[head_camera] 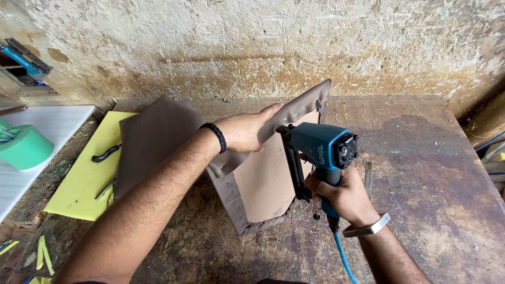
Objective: The person staples brown fabric onto a rectangular foam cushion using a pneumatic staple gun. They repeatedly fold the fabric edges and drive staples along the sides to secure the material, then flip the cushion to work on different edges.
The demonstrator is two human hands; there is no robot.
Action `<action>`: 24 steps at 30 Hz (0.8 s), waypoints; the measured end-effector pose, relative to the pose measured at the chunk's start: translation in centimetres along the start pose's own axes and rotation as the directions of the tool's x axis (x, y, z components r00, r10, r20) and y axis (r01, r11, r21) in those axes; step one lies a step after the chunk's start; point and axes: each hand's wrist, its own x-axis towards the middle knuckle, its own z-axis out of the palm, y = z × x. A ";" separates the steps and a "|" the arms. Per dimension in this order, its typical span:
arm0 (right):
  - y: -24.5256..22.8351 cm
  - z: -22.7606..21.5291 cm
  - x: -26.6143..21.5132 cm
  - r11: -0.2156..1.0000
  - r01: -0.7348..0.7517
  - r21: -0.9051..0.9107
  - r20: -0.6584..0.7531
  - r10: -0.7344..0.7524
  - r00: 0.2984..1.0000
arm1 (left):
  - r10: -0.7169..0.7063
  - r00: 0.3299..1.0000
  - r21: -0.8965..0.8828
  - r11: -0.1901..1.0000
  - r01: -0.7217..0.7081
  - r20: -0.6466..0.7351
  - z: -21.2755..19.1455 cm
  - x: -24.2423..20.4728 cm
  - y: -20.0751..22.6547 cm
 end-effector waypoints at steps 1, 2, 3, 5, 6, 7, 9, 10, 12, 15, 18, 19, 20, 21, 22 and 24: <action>0.0 0.0 0.1 1.000 -0.009 0.015 -0.006 0.009 1.000 | 0.010 1.000 0.008 1.000 -0.010 -0.001 -0.1 0.0 0.1; 0.1 0.0 0.2 1.000 -0.006 -0.008 -0.014 0.006 1.000 | 0.019 1.000 0.016 1.000 -0.019 -0.002 -0.2 0.0 0.3; 0.2 0.0 0.4 0.999 -0.003 -0.032 -0.023 0.002 1.000 | 0.027 1.000 0.018 0.999 -0.027 -0.003 -0.3 0.1 0.5; 0.7 -0.1 0.3 0.999 0.003 -0.039 -0.027 -0.004 1.000 | 0.038 0.999 0.018 0.999 -0.038 -0.004 -0.3 0.2 0.5; 0.9 -0.5 0.0 1.000 0.005 -0.023 -0.021 -0.005 1.000 | -0.005 1.000 -0.039 0.999 0.006 0.017 -0.3 0.2 0.2; 1.3 -0.7 -0.4 1.000 0.005 -0.006 -0.019 -0.005 1.000 | -0.044 0.998 -0.094 0.994 0.048 0.043 -0.6 0.4 -0.4; 2.3 -0.5 -1.2 0.984 -0.007 0.177 -0.075 0.020 0.997 | -0.093 0.994 -0.168 0.981 0.101 0.052 -0.9 0.8 -2.0; 2.7 -0.5 -1.6 0.964 -0.009 0.265 -0.103 0.038 0.994 | -0.106 0.994 -0.188 0.976 0.110 0.033 -1.1 0.8 -3.6; 3.5 -1.8 -1.9 0.983 -0.129 0.133 -0.162 0.150 0.975 | 0.051 0.998 -0.077 0.996 -0.054 -0.048 -1.6 1.2 -7.6; 6.3 -2.0 -4.1 0.968 -0.236 0.086 -0.229 0.250 0.941 | -0.329 0.944 -0.389 0.865 0.318 0.042 0.6 1.1 -16.5; 8.4 -2.1 -6.3 0.905 -0.191 0.381 -0.251 0.300 0.920 | -0.391 0.920 -0.397 0.848 0.351 -0.022 5.4 1.4 -26.5; 9.1 -2.1 -6.7 0.844 -0.150 0.515 -0.249 0.315 0.916 | -0.371 0.929 -0.515 0.799 0.312 -0.013 7.4 1.3 -29.9; 9.7 -2.2 -7.3 0.800 -0.134 0.585 -0.238 0.327 0.914 | -0.350 0.937 -0.624 0.733 0.271 -0.004 9.7 1.4 -33.1; 10.3 -2.4 -7.5 0.752 -0.110 0.650 -0.227 0.330 0.916 | -0.420 0.907 -0.653 0.678 0.338 0.033 11.9 1.2 -36.0; 10.9 -2.4 -7.8 0.700 -0.084 0.709 -0.217 0.331 0.918 | -0.487 0.870 -0.677 0.616 0.402 0.074 14.2 0.5 -38.5; 12.0 -2.4 -8.4 0.639 -0.046 0.768 -0.201 0.308 0.930 | -0.516 0.850 -0.748 0.521 0.411 0.107 17.7 -0.8 -41.5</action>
